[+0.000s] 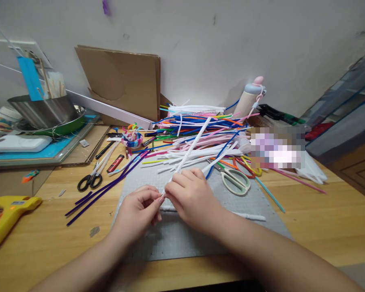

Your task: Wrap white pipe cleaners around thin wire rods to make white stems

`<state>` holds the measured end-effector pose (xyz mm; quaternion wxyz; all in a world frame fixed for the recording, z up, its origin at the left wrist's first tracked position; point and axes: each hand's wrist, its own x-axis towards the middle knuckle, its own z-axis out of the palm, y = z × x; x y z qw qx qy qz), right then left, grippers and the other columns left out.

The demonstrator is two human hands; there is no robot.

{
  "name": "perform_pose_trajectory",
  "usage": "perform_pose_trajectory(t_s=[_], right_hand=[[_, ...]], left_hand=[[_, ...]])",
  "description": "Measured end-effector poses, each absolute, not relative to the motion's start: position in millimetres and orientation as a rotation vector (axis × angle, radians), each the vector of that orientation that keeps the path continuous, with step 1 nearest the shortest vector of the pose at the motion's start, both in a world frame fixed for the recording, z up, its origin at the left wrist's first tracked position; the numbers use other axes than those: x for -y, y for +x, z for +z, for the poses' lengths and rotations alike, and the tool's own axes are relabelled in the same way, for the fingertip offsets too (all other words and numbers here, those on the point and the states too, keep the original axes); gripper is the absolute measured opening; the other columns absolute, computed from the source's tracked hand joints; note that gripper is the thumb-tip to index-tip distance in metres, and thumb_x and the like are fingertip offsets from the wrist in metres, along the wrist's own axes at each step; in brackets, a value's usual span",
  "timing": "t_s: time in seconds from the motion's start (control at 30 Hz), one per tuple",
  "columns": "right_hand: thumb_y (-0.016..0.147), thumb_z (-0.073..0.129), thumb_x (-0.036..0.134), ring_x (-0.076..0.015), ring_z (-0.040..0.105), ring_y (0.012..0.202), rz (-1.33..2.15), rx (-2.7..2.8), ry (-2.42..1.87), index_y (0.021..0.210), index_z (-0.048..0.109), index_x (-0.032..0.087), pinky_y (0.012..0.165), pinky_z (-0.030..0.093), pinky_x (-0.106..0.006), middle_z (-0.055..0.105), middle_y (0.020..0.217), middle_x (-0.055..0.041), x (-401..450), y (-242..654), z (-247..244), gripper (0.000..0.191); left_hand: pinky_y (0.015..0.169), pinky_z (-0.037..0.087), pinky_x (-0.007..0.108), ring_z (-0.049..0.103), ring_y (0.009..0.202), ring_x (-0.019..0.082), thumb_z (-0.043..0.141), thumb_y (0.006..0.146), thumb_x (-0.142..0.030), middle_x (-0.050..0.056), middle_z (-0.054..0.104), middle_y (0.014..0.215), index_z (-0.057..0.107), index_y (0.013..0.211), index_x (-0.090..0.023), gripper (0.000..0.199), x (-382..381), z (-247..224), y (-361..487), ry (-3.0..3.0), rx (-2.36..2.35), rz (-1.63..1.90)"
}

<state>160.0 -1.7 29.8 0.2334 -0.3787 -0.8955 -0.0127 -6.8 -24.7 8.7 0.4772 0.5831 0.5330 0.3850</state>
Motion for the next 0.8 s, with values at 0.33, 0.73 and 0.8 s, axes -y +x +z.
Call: perform_pose_trajectory(t_s=[0.33, 0.73, 0.8], right_hand=[[0.094, 0.041, 0.022, -0.0166, 0.045, 0.079, -0.324, 2.657, -0.747, 0.083, 0.059, 0.021, 0.081, 0.023, -0.036, 0.060, 0.078, -0.0008, -8.1, 170.7, 43.8, 0.021], [0.087, 0.054, 0.019, -0.0164, 0.052, 0.093, -0.058, 2.836, -0.752, 0.071, 0.063, 0.023, 0.101, 0.012, -0.049, 0.062, 0.082, 0.0021, -22.5, 151.7, 69.2, 0.018], [0.087, 0.053, 0.019, -0.0183, 0.052, 0.098, -0.085, 2.737, -0.771, 0.078, 0.064, 0.024, 0.101, 0.014, -0.050, 0.063, 0.093, -0.0002, -16.8, 153.0, 72.3, 0.015]], left_hand=[[0.049, 0.043, 0.024, 0.057, 0.045, 0.011, 0.053, 0.080, -0.024, 0.001, 0.067, 0.068, 0.069, 0.077, -0.020, 0.017, 26.0, 11.6, -11.7, 1.791, -1.440, 0.790], [0.062, 0.043, 0.028, 0.060, 0.067, 0.017, 0.046, 0.083, -0.018, 0.004, 0.067, 0.070, 0.065, 0.068, -0.019, 0.024, 34.6, 18.8, -13.8, 2.209, -1.306, 0.780], [0.063, 0.043, 0.029, 0.061, 0.066, 0.017, 0.049, 0.082, -0.018, 0.003, 0.067, 0.068, 0.066, 0.067, -0.020, 0.023, 34.6, 20.2, -14.2, 2.133, -1.301, 0.819]])
